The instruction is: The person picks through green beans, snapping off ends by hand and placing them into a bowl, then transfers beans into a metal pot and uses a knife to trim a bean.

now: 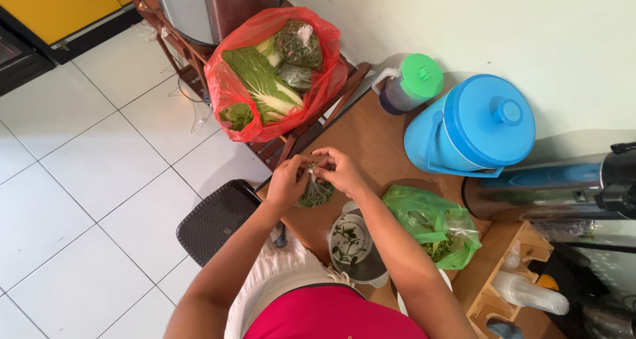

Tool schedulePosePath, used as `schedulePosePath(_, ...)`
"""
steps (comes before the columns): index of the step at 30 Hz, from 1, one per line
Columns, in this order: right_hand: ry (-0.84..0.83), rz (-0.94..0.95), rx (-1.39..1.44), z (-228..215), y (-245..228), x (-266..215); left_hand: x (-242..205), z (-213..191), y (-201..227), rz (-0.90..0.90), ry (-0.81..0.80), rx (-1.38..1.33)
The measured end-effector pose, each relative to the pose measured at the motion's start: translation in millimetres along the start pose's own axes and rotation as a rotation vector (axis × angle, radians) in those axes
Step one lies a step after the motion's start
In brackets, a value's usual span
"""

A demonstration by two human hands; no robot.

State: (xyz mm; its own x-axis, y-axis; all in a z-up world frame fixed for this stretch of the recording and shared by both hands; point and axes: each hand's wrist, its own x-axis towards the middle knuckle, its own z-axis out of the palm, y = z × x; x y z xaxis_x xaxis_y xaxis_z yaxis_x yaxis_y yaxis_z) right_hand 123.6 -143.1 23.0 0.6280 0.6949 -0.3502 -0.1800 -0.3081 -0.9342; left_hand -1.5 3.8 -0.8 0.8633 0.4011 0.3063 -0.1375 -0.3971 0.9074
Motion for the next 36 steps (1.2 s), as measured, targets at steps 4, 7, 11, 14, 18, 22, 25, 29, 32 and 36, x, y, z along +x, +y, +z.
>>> schedulePosePath(4,-0.001,0.039,0.123,-6,17,4,-4,-6,0,-0.08,-0.073,-0.162)
schedulePosePath(7,0.056,0.011,0.171,-5,32,10,-9,-4,6,-0.131,0.023,-0.15)
schedulePosePath(11,0.192,0.031,0.294,1,47,17,-11,1,16,0.044,0.135,-0.014)
schedulePosePath(14,0.263,-0.059,0.296,7,49,14,-13,3,20,0.166,0.126,0.096)
schedulePosePath(18,0.308,-0.367,-0.073,16,36,4,-5,10,10,0.1,0.117,0.059)
schedulePosePath(22,0.344,-0.38,0.043,22,17,0,4,6,-3,-0.067,-0.018,-0.124)
schedulePosePath(25,0.366,-0.38,0.104,25,5,-8,7,1,-8,-0.087,-0.185,-0.22)
schedulePosePath(29,0.4,-0.411,-0.081,33,-17,-25,14,-2,-5,-0.045,-0.355,0.002)
schedulePosePath(32,0.435,-0.462,-0.247,36,-36,-41,16,3,0,0.053,-0.313,0.005)
schedulePosePath(36,0.465,-0.45,-0.195,34,-55,-48,14,14,4,0.05,-0.313,-0.179)
